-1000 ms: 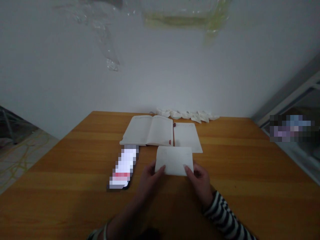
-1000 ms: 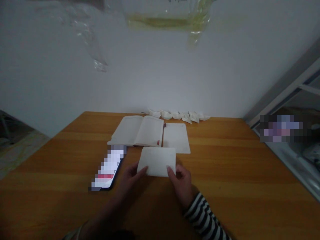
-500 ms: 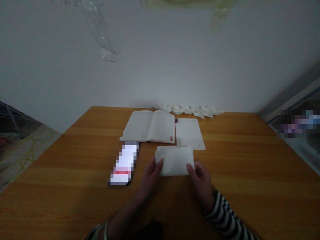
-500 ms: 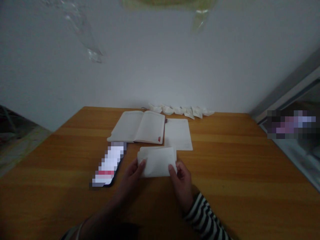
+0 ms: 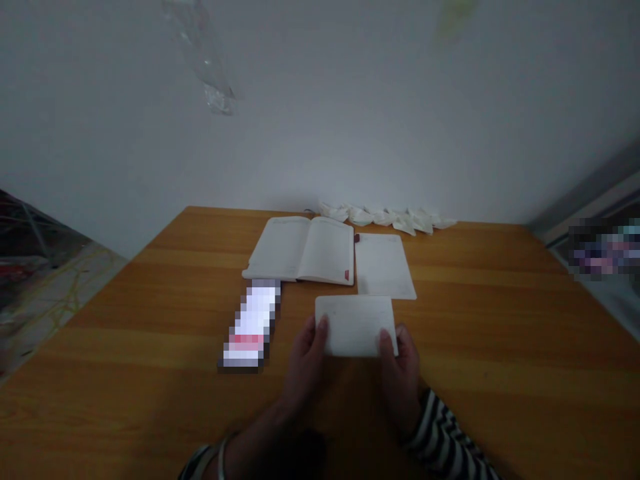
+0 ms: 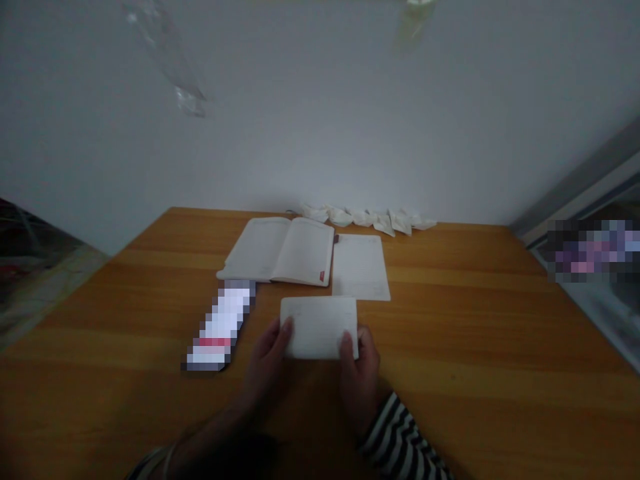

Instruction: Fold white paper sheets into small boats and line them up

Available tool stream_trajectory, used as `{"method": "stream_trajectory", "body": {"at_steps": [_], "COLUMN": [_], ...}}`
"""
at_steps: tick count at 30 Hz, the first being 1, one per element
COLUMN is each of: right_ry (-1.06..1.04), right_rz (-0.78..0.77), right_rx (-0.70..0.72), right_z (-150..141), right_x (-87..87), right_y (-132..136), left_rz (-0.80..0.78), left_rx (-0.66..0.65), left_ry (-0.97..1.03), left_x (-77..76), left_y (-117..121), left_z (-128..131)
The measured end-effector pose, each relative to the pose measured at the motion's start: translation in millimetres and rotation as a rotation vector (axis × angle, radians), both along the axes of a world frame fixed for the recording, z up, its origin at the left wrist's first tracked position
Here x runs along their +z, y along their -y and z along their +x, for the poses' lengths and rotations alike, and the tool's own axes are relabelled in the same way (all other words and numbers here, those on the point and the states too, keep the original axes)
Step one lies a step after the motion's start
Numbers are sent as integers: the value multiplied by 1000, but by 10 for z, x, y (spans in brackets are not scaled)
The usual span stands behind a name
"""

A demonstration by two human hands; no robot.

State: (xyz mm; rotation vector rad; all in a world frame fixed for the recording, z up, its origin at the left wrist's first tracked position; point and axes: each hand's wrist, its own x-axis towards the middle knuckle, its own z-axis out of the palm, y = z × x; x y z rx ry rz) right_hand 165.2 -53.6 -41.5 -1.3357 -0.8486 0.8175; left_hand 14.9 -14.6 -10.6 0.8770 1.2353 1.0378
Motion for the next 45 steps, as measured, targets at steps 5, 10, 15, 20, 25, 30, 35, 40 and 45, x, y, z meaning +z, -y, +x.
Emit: {"method": "stream_trajectory", "body": {"at_steps": [5, 10, 15, 20, 25, 30, 35, 40, 45], "right_ry": [49, 59, 55, 80, 57, 67, 76, 90, 62], "right_rz": [30, 21, 27, 29, 22, 3, 4, -16, -8], "right_rx": [-50, -84, -86, -64, -60, -61, -68, -77, -90], "right_z": [-31, -39, -45, -33, -27, -26, -26, -23, -31], "right_x": [24, 64, 97, 87, 70, 65, 56, 49, 81], "right_y": [7, -15, -22, -28, -29, -20, -8, 0, -18], "left_rz": [-34, -49, -67, -72, -44, -2, 5, -26, -30], "left_rx": [15, 48, 48, 56, 55, 80, 90, 69, 66], "left_ry": [-17, -13, -7, -58, -73, -77, -114, -87, -73], "left_x": [40, 105, 119, 133, 104, 35, 47, 115, 117], "left_y": [5, 23, 31, 57, 63, 53, 42, 62, 74], "left_z": [13, 53, 59, 52, 52, 38, 27, 61, 72]}}
